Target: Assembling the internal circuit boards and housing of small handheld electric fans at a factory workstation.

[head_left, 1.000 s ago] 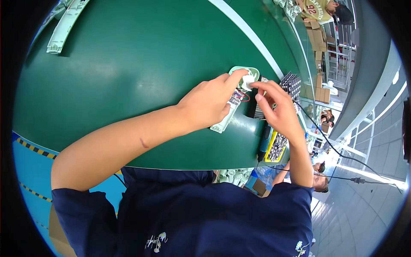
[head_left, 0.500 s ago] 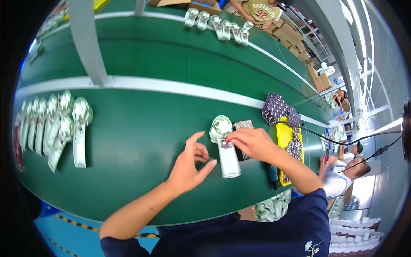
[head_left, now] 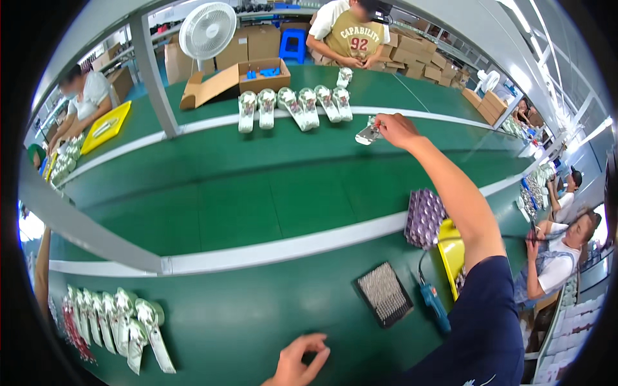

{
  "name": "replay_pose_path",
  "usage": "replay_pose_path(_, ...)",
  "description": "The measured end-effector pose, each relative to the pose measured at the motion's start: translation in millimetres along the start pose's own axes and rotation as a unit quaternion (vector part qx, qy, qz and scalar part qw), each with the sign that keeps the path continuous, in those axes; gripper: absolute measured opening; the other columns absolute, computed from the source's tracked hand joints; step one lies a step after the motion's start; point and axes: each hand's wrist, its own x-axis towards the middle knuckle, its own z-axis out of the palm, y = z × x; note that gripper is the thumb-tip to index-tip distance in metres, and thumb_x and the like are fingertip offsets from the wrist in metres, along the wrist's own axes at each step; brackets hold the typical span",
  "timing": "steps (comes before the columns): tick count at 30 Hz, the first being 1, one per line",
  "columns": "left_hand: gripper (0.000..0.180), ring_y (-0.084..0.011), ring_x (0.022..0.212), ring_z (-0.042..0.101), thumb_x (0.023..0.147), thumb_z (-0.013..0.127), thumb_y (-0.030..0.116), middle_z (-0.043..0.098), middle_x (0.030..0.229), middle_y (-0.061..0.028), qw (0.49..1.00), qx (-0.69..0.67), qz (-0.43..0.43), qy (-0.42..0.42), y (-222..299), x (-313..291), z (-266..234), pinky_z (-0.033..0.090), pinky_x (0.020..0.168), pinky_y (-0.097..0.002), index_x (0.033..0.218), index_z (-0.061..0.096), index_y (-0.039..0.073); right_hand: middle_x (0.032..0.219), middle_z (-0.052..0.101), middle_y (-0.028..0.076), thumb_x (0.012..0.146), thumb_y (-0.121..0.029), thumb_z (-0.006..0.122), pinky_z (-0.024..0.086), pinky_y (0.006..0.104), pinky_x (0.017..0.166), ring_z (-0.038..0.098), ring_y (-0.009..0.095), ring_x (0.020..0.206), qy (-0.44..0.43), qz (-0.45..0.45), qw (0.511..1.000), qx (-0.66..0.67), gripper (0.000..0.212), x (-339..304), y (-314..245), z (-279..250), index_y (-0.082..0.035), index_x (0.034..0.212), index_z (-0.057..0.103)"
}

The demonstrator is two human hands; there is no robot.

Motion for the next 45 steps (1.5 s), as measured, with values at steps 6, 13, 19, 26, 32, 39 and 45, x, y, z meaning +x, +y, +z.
replay_pose_path(6, 0.026, -0.0169, 0.083, 0.069, 0.098, 0.068, 0.006, 0.068, 0.089, -0.0098, 0.984, 0.144, 0.040, -0.102, -63, -15, -8, 0.056, 0.075, -0.0294, 0.123, 0.064, 0.001, 0.097, 0.072, 0.017, 0.094, -0.011, 0.055, 0.055, 0.0497, 0.079, 0.069, 0.039, 0.096, 0.120, 0.048, 0.990, 0.054, 0.013, 87, 63, 71, -0.013, 0.101, 0.066)
replay_pose_path(13, 0.021, -0.0326, 0.095, 0.066, 0.096, 0.067, 0.007, 0.067, 0.112, -0.0171, 0.995, -0.064, 0.068, -0.038, -21, -6, -1, 0.054, 0.083, -0.0405, 0.116, 0.064, 0.000, 0.104, 0.072, 0.015, 0.097, -0.013, 0.054, 0.055, 0.0510, 0.085, 0.069, 0.040, 0.096, 0.165, 0.054, 0.984, 0.046, 0.015, 120, 96, 134, -0.015, 0.110, 0.062)
replay_pose_path(19, 0.018, -0.0315, 0.094, 0.067, 0.098, 0.064, 0.007, 0.067, 0.110, -0.0184, 0.994, -0.056, -0.069, -0.069, 21, 2, -10, 0.052, 0.087, -0.0389, 0.115, 0.064, -0.001, 0.125, 0.066, 0.022, 0.096, -0.010, 0.055, 0.050, 0.0499, 0.099, 0.063, 0.044, 0.113, 0.204, 0.126, 0.936, 0.259, 0.052, 118, 65, 145, -0.017, 0.146, 0.043)
replay_pose_path(26, 0.019, -0.0159, 0.082, 0.070, 0.099, 0.068, 0.009, 0.071, 0.089, -0.0103, 0.995, -0.100, -0.023, 0.006, -11, 8, 15, 0.057, 0.074, -0.0297, 0.115, 0.068, 0.001, 0.140, 0.050, 0.025, 0.091, -0.017, 0.065, 0.048, 0.0502, 0.102, 0.055, 0.040, 0.120, 0.419, 0.165, 0.878, 0.161, 0.067, 69, 71, 153, -0.001, 0.149, 0.036)
replay_pose_path(32, 0.020, -0.0172, 0.090, 0.074, 0.100, 0.064, 0.007, 0.070, 0.097, -0.0099, 0.996, -0.091, -0.020, 0.011, -13, 1, 5, 0.060, 0.080, -0.0309, 0.118, 0.066, -0.001, 0.116, 0.069, 0.012, 0.089, -0.018, 0.067, 0.055, 0.0395, 0.087, 0.067, 0.028, 0.103, 0.085, 0.201, 0.892, 0.395, 0.046, -16, -39, 126, -0.010, 0.133, 0.059)
replay_pose_path(39, 0.017, -0.0175, 0.086, 0.073, 0.094, 0.071, 0.009, 0.073, 0.094, -0.0114, 0.996, 0.084, 0.012, -0.006, 6, -3, 10, 0.059, 0.078, -0.0298, 0.109, 0.072, 0.001, 0.139, 0.061, 0.014, 0.092, -0.050, 0.061, 0.046, 0.0551, 0.104, 0.057, 0.037, 0.129, 0.000, 0.266, 0.953, 0.144, 0.056, -19, -47, 125, -0.030, 0.144, 0.052)
replay_pose_path(45, 0.013, -0.0154, 0.071, 0.067, 0.098, 0.068, 0.011, 0.072, 0.085, -0.0114, 0.998, 0.043, -0.001, 0.053, 5, -5, 19, 0.055, 0.065, -0.0292, 0.108, 0.071, 0.002, 0.116, 0.066, 0.013, 0.089, -0.053, 0.071, 0.052, 0.0524, 0.093, 0.068, 0.030, 0.110, 0.108, 0.359, 0.923, 0.082, 0.054, 24, -39, 137, -0.006, 0.115, 0.061)
